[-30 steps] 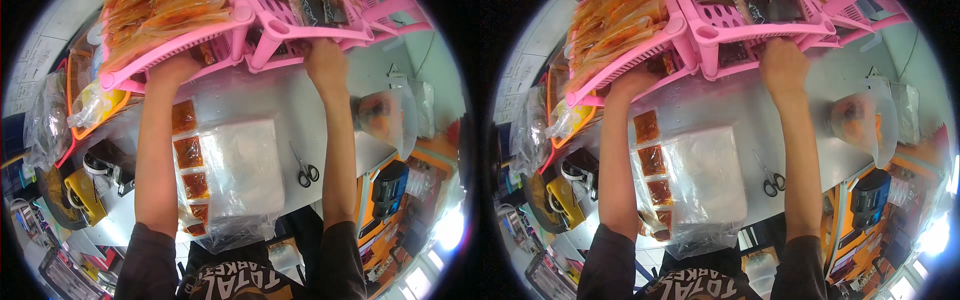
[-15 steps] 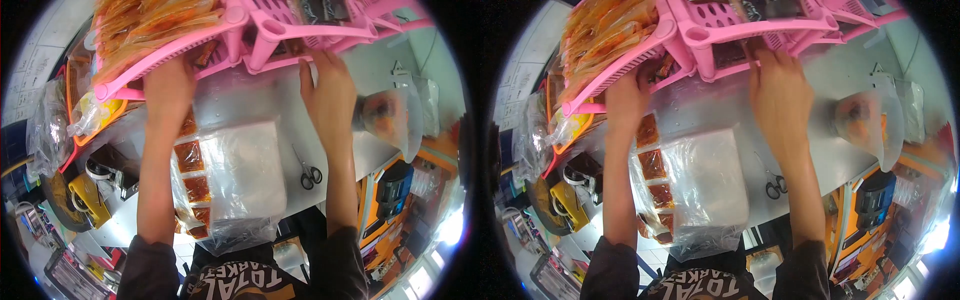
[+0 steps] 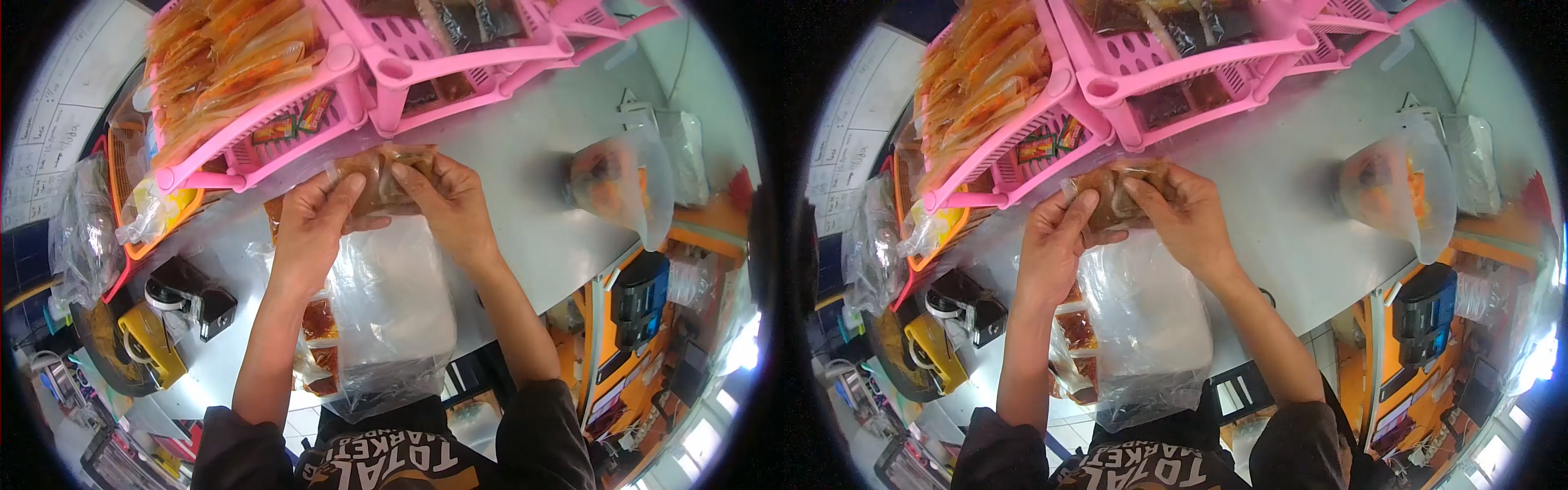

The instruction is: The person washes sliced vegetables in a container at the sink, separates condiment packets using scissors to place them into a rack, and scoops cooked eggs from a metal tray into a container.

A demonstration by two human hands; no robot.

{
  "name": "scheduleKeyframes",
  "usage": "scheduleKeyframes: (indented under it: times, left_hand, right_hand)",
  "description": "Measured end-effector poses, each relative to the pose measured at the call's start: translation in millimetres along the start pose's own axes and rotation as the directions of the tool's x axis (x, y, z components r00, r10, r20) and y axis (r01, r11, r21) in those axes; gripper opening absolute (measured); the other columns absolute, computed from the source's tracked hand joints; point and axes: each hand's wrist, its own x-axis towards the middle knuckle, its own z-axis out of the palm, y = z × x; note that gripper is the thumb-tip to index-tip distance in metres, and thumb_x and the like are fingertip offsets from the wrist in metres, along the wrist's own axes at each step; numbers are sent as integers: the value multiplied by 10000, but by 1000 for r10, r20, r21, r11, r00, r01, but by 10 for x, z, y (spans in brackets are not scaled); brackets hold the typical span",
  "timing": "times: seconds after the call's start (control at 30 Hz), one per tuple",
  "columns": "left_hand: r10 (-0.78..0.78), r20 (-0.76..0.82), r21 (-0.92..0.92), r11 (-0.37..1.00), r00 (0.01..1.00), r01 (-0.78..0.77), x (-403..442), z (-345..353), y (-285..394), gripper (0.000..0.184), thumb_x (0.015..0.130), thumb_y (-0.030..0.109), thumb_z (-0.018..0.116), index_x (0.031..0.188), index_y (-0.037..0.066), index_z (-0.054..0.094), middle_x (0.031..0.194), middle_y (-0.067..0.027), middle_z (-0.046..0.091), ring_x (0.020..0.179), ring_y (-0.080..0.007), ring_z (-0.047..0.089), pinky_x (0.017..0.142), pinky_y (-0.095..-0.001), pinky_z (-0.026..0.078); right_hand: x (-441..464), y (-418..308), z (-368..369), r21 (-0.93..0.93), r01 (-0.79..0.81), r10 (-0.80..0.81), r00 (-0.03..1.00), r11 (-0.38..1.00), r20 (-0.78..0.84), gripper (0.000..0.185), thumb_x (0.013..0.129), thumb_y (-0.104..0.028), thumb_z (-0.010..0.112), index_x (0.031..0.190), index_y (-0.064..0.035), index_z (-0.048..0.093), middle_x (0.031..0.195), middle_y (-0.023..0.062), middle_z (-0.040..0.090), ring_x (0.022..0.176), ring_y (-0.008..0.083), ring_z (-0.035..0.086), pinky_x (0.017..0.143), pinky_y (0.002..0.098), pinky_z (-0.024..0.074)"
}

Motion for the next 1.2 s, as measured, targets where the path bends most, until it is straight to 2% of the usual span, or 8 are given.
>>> scheduleKeyframes:
  times: [0.4,0.63,0.73,0.8,0.83,1.0,1.07,1.2]
  left_hand:
    - [-43,-5,22,999,999,43,-1,-59,-88,273,989,57,614,1258,36,651,1142,-60,710,969,-129,689,774,-334,650]
    - [12,1,64,998,1000,-12,-12,249,-78,303,1060,147,498,1330,26,565,1052,-65,705,882,-177,714,696,-324,646]
    - [-53,124,217,976,991,25,57,469,-97,299,1081,182,433,1303,-15,467,978,-164,720,795,-212,724,651,-349,597]
    - [110,82,696,705,990,-136,127,580,-116,299,1072,241,444,1255,5,427,797,-225,663,700,-305,711,614,-438,529]
    - [111,81,694,707,991,-136,117,582,-91,299,1072,241,444,1255,5,427,797,-225,663,700,-305,711,614,-438,529]
    - [323,-57,767,620,945,-166,-1,366,81,240,997,205,552,1120,5,498,736,-207,627,670,-428,628,654,-535,485]
    - [608,-26,863,414,793,-289,104,58,-68,185,958,148,575,1079,9,556,778,-174,645,706,-436,613,692,-548,483]
    - [752,194,968,-42,630,-248,368,-427,-27,151,963,109,575,1094,36,587,795,-180,637,803,-369,629,776,-495,488]
  right_hand:
    - [-214,-79,-335,-4,-156,155,984,988,-83,241,972,-230,701,1105,-31,729,982,39,747,850,123,718,724,292,622]
    - [-257,-27,-272,-29,16,-18,998,999,-60,226,1006,-210,660,1122,-18,683,982,49,723,835,85,649,733,243,557]
    - [-275,-143,-197,-106,-52,49,998,993,-32,201,1026,-164,623,1158,-18,583,942,33,681,822,74,605,711,241,518]
    - [-196,-209,-149,-217,128,-155,981,968,-112,195,1029,-121,597,1157,-9,500,902,16,645,783,73,591,672,255,506]
    - [-122,-263,-176,-220,127,-154,982,967,-111,195,1029,-121,597,1157,-9,500,902,16,645,783,73,591,672,255,506]
    - [605,-496,-512,-622,275,-466,869,733,-166,237,969,-95,635,1123,32,508,910,122,669,758,190,652,676,340,527]
    - [855,-534,-520,-890,175,-495,866,421,-64,284,947,-151,627,1141,40,545,932,216,686,798,344,692,718,425,548]
    - [1277,-297,-718,-992,113,-599,798,48,62,297,903,-174,610,1101,46,623,955,260,692,857,422,687,754,480,559]
